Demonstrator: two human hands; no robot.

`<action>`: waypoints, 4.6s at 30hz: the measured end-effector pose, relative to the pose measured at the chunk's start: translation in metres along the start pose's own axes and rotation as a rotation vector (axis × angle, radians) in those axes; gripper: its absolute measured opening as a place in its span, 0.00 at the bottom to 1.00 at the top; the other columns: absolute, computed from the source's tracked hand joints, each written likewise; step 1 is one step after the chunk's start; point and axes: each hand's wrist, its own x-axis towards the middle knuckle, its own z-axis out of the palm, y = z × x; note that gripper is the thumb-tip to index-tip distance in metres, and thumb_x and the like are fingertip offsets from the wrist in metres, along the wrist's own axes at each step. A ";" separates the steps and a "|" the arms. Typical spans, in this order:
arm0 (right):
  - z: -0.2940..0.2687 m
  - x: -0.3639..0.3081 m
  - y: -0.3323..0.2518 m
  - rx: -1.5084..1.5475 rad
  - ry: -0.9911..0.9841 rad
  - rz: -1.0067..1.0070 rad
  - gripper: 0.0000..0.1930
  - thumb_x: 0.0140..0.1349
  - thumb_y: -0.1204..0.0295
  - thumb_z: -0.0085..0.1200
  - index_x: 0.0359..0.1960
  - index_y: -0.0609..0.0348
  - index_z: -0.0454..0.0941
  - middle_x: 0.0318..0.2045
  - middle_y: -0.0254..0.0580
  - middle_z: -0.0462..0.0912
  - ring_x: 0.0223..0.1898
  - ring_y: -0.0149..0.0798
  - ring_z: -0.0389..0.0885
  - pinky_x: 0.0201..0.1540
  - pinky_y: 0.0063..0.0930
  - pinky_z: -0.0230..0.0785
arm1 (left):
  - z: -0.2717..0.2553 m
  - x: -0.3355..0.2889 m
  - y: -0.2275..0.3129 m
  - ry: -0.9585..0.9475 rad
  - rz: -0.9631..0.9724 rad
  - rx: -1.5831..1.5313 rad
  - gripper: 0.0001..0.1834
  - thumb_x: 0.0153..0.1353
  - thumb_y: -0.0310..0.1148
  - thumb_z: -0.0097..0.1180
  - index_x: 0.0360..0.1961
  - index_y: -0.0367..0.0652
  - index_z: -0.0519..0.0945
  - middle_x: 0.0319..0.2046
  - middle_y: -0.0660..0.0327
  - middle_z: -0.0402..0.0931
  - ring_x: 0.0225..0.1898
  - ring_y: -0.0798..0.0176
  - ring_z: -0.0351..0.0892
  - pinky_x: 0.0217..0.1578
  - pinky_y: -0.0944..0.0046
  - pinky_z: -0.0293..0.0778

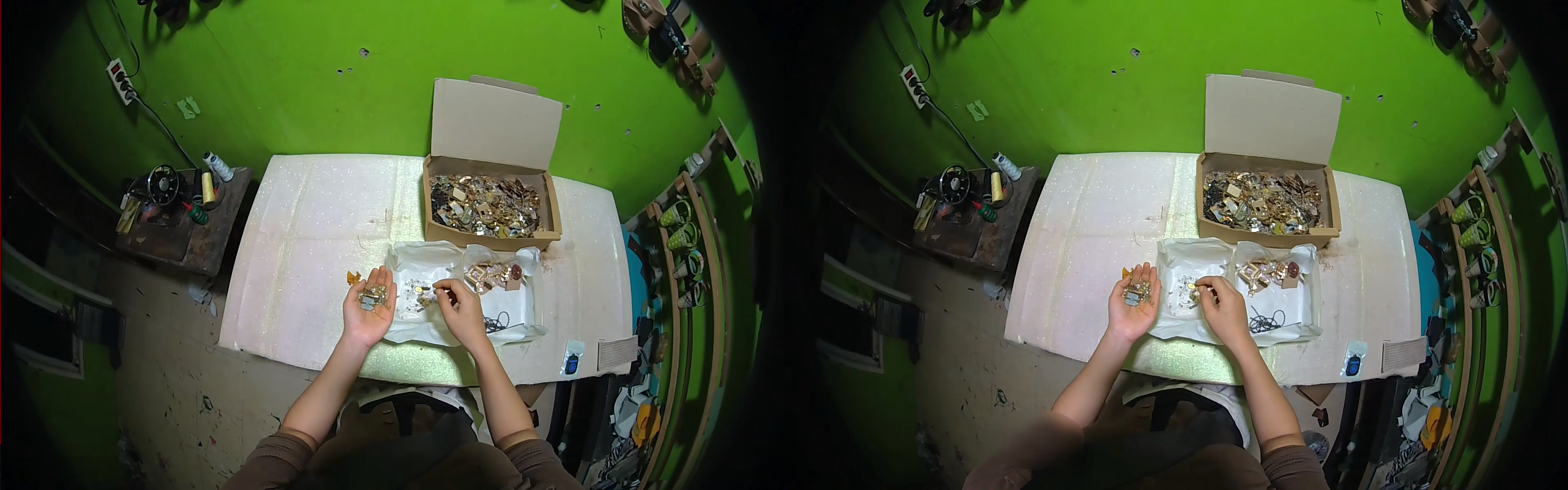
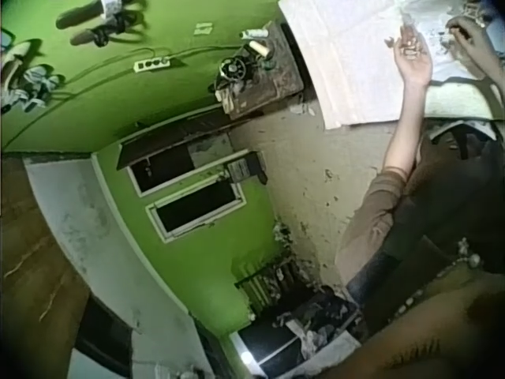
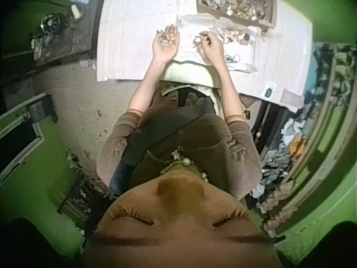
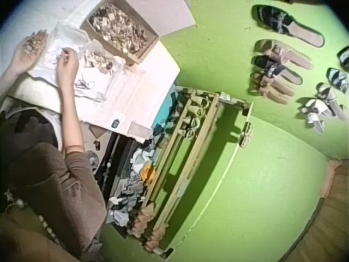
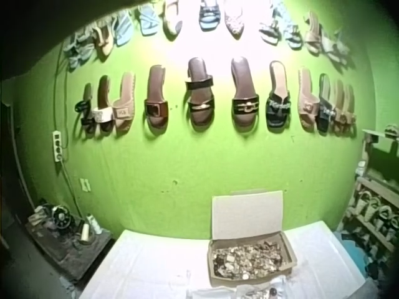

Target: The recorder is sorting various small metal and plastic shoe components into separate trays.

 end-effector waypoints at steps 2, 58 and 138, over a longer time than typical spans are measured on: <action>0.003 -0.003 -0.009 -0.053 -0.025 -0.060 0.06 0.54 0.74 0.49 0.33 0.61 0.74 0.26 0.40 0.76 0.27 0.31 0.74 0.26 0.21 0.66 | -0.004 0.000 0.000 0.012 -0.004 0.013 0.18 0.57 0.30 0.38 0.49 0.38 0.66 0.50 0.59 0.67 0.55 0.63 0.63 0.55 0.60 0.61; 0.018 0.003 -0.003 0.782 -0.269 0.421 0.06 0.54 0.75 0.52 0.33 0.62 0.73 0.27 0.34 0.77 0.28 0.22 0.71 0.33 0.14 0.62 | 0.004 0.003 -0.021 0.014 -0.104 0.178 0.17 0.57 0.33 0.36 0.46 0.41 0.70 0.48 0.62 0.70 0.54 0.64 0.64 0.47 0.61 0.65; -0.163 0.043 0.143 -0.038 -0.119 0.212 0.07 0.49 0.79 0.46 0.31 0.65 0.73 0.24 0.46 0.79 0.25 0.37 0.79 0.30 0.26 0.71 | -0.030 0.014 -0.184 -0.065 0.319 -0.158 0.16 0.56 0.30 0.39 0.46 0.44 0.71 0.49 0.62 0.69 0.55 0.63 0.63 0.55 0.58 0.59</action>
